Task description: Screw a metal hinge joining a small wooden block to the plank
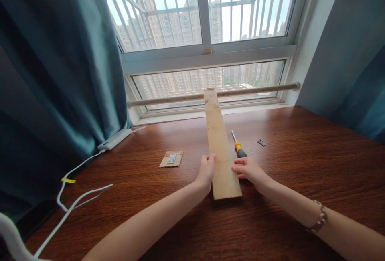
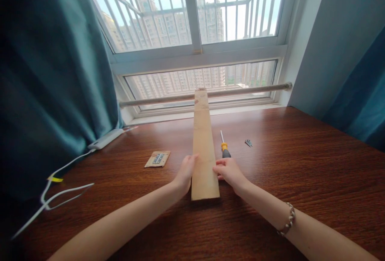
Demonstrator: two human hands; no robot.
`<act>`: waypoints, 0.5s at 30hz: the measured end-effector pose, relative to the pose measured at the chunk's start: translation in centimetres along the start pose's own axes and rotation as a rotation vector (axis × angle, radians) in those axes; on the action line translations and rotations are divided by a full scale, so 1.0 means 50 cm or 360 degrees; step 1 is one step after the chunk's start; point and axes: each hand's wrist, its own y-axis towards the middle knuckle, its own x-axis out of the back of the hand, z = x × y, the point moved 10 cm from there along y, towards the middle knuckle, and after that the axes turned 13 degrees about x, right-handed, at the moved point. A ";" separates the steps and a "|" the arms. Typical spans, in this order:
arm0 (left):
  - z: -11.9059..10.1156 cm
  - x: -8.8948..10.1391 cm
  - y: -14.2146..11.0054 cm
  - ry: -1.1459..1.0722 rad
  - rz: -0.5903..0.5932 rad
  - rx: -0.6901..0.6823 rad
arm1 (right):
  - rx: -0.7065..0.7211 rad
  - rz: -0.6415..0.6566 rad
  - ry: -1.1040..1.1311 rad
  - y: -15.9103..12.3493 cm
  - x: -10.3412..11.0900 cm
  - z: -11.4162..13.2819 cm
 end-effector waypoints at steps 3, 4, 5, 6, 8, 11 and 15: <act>-0.020 0.004 -0.006 0.0212 0.0047 -0.0043 | 0.0049 0.0188 -0.0182 0.003 -0.010 0.014; -0.026 0.004 -0.008 0.0268 0.0083 -0.0055 | 0.0111 0.0225 -0.0386 0.006 -0.006 0.026; -0.032 0.002 -0.010 0.0318 0.0129 -0.0068 | 0.0193 0.0210 -0.0681 0.008 0.004 0.043; -0.037 0.000 -0.013 0.0366 0.0184 -0.0078 | 0.0292 0.0141 -0.1046 0.009 0.019 0.068; -0.048 -0.001 -0.019 0.0465 0.0280 -0.0126 | 0.0504 -0.0031 -0.1782 -0.003 0.040 0.131; -0.088 0.019 -0.037 0.0685 0.0244 -0.0431 | 0.0758 -0.0009 -0.2336 -0.053 0.029 0.201; -0.142 0.052 -0.085 0.1020 0.0097 -0.1068 | 0.1438 -0.0144 -0.2173 -0.216 0.012 0.317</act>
